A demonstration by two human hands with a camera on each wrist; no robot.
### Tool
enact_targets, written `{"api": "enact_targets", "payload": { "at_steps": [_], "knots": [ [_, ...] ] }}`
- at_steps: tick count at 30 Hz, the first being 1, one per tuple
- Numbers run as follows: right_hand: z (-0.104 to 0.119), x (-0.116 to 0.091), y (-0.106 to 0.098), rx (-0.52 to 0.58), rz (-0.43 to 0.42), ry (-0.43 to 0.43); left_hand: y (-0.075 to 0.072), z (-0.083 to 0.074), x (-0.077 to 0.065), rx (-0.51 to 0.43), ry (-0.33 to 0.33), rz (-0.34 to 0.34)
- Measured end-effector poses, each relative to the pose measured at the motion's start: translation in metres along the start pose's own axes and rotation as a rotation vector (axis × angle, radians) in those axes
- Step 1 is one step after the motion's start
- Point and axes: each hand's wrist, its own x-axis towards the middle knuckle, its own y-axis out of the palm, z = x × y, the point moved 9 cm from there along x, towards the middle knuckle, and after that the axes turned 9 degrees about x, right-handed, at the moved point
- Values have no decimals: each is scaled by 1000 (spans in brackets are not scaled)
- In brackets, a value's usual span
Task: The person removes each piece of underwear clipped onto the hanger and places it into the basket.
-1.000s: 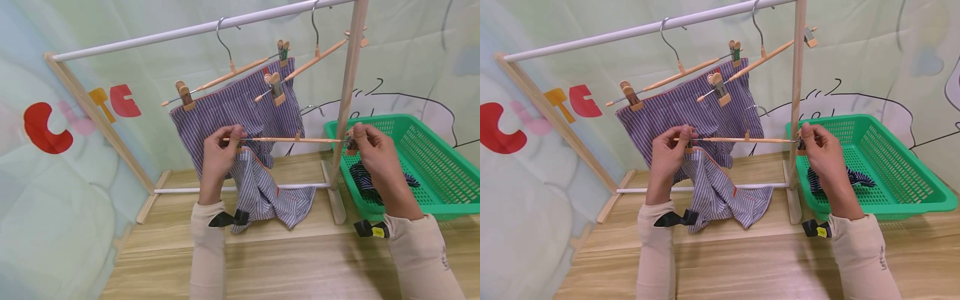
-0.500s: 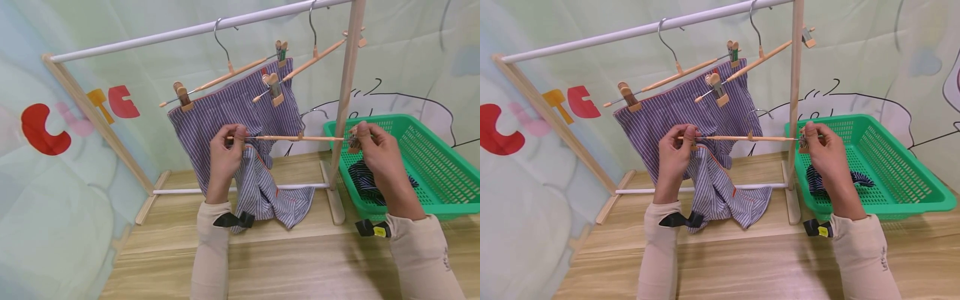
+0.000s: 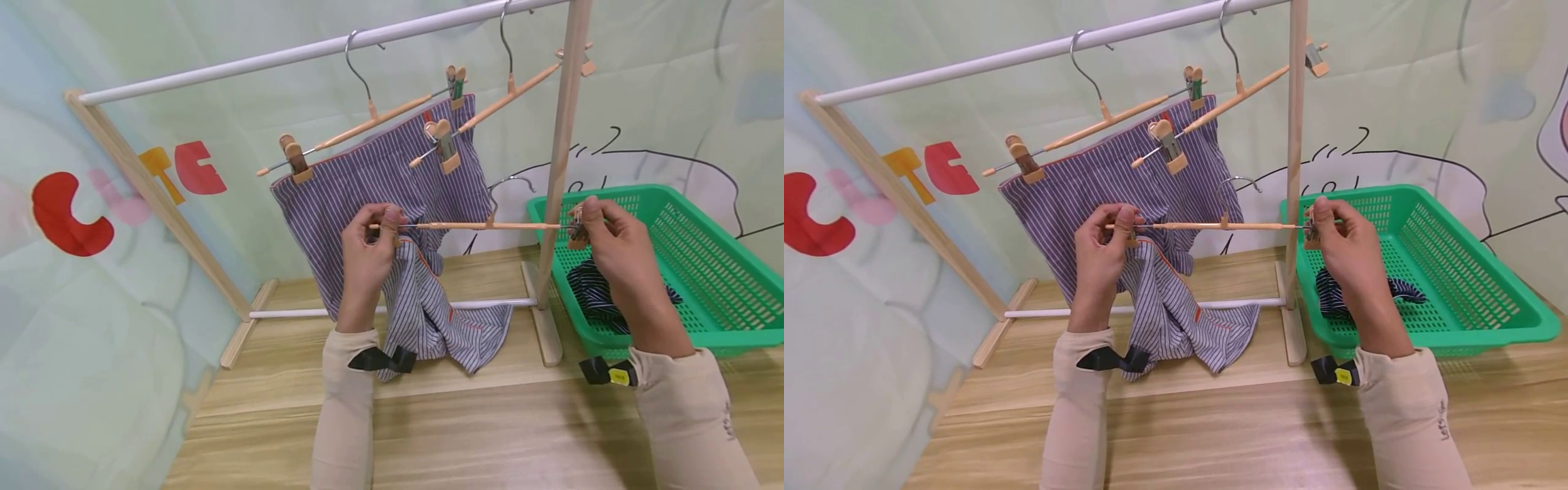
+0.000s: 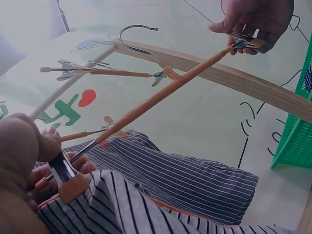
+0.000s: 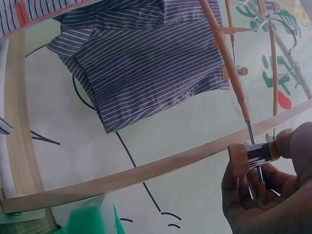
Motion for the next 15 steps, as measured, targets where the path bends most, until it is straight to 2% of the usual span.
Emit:
{"api": "enact_targets", "payload": {
  "at_steps": [1, 7, 15],
  "knots": [
    [0, 0, 0, 1, 0, 1, 0, 4, 1, -3, 2, -3],
    [0, 0, 1, -3, 1, 3, -3, 3, 1, -48, 2, -27],
    [1, 0, 2, 2, 7, -9, -4, 7, 1, -91, -34, -48]
  ]
}}
